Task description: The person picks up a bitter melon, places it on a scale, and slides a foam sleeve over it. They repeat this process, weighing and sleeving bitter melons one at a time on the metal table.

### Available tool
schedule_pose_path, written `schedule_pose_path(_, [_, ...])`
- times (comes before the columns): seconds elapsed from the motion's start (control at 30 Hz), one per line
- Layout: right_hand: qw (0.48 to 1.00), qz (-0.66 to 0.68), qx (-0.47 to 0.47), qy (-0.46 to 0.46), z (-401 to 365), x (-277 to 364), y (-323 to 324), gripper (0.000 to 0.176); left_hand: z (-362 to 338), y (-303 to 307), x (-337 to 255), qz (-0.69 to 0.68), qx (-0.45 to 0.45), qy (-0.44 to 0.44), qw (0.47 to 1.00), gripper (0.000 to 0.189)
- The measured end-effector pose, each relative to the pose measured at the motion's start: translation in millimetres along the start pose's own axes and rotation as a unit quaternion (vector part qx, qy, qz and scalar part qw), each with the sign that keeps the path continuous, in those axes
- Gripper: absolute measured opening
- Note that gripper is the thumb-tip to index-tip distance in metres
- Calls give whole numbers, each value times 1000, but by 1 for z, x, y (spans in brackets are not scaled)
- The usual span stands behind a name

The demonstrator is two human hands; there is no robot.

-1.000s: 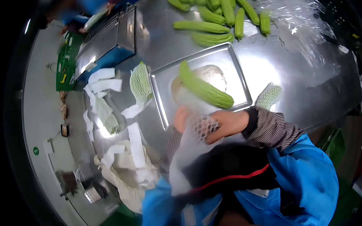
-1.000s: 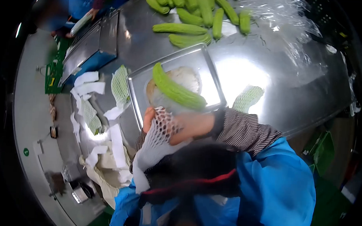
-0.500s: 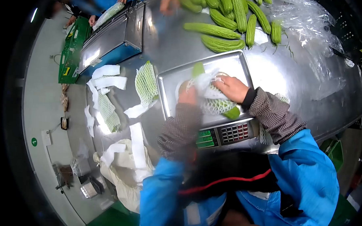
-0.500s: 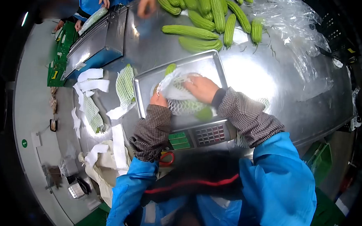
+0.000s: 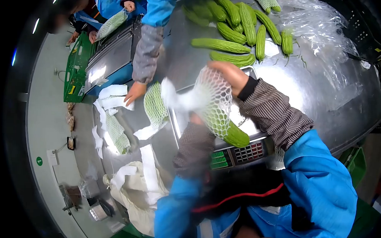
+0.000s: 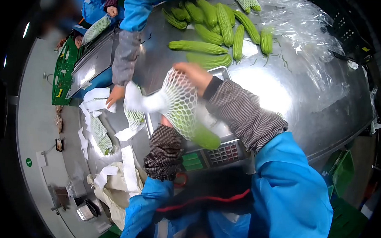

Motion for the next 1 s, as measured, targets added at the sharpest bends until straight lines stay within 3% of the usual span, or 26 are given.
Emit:
schedule_pose_path(0.03, [999, 46, -9, -14, 7, -5, 8, 27, -14, -9, -8, -266, -8, -43, 963, 35])
schedule_pose_path(0.07, [995, 92, -18, -28, 12, -12, 15, 26, -26, -12, -14, -513, -15, -82, 855, 33])
schedule_pose_path(0.1, [995, 88, -38, -40, 11, -19, 22, 27, -30, -15, -16, -574, -8, -55, 817, 31])
schedule_pose_path(0.17, [992, 81, -77, -64, 5, -35, 40, 30, -43, -17, -25, -569, -10, -15, 822, 30])
schedule_pose_path(0.2, [993, -20, -95, -71, 13, -67, 83, 39, -52, -20, -29, -567, -11, 7, 824, 29])
schedule_pose_path(0.23, [976, -186, -76, -78, -14, -61, 77, 47, -61, -20, -35, -533, -48, -12, 844, 28])
schedule_pose_path(0.3, [916, -394, 22, -67, -74, -37, 39, 57, -51, -5, 5, -458, -46, -17, 887, 29])
schedule_pose_path(0.33, [805, -576, 123, 72, -88, -52, 43, 63, -53, -3, 21, -321, -74, -54, 943, 28])
schedule_pose_path(0.37, [756, -646, 96, 48, -119, -33, 14, 65, -61, -4, 14, -162, -118, -84, 976, 30])
schedule_pose_path(0.4, [694, -703, 90, 129, -137, -33, 6, 65, -69, -5, 7, -19, -170, -109, 979, 32])
schedule_pose_path(0.47, [692, -697, 98, 161, -150, -41, 8, 57, -90, -16, -33, -286, -135, -46, 948, 42])
schedule_pose_path(0.53, [759, -625, 81, 162, -162, -44, 13, 57, -79, -8, 5, -291, -109, 110, 944, 65])
schedule_pose_path(0.57, [790, -587, 74, 162, -165, -44, 14, 57, -84, 4, 15, -162, -103, 195, 962, 69])
schedule_pose_path(0.63, [802, -569, 51, 177, -172, -39, 11, 56, -93, 23, 16, -104, -146, 231, 956, 64])
schedule_pose_path(0.73, [787, -574, 39, 225, -179, -41, 5, 58, -111, 44, -3, -322, -288, 87, 898, 64])
schedule_pose_path(0.8, [755, -602, 44, 256, -178, -44, -9, 58, -102, 14, -41, -534, -87, 39, 840, 62])
schedule_pose_path(0.83, [744, -611, 61, 264, -176, -44, -18, 60, -88, 9, -28, -613, -15, 6, 790, 56])
schedule_pose_path(0.87, [729, -625, 60, 272, -174, -44, -25, 61, -84, 22, -18, -478, -141, 32, 866, 54])
schedule_pose_path(1.0, [674, -680, 43, 285, -164, -45, -36, 57, -90, 3, -12, -487, -145, 55, 860, 51])
Point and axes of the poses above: each hand's wrist, its own z-axis towards the middle knuckle, its own y-axis out of the back of the hand, x = y × z, the point moved 6 cm from there along z, towards the middle knuckle, and after that the axes turned 7 degrees about y, right-handed, at the moved point
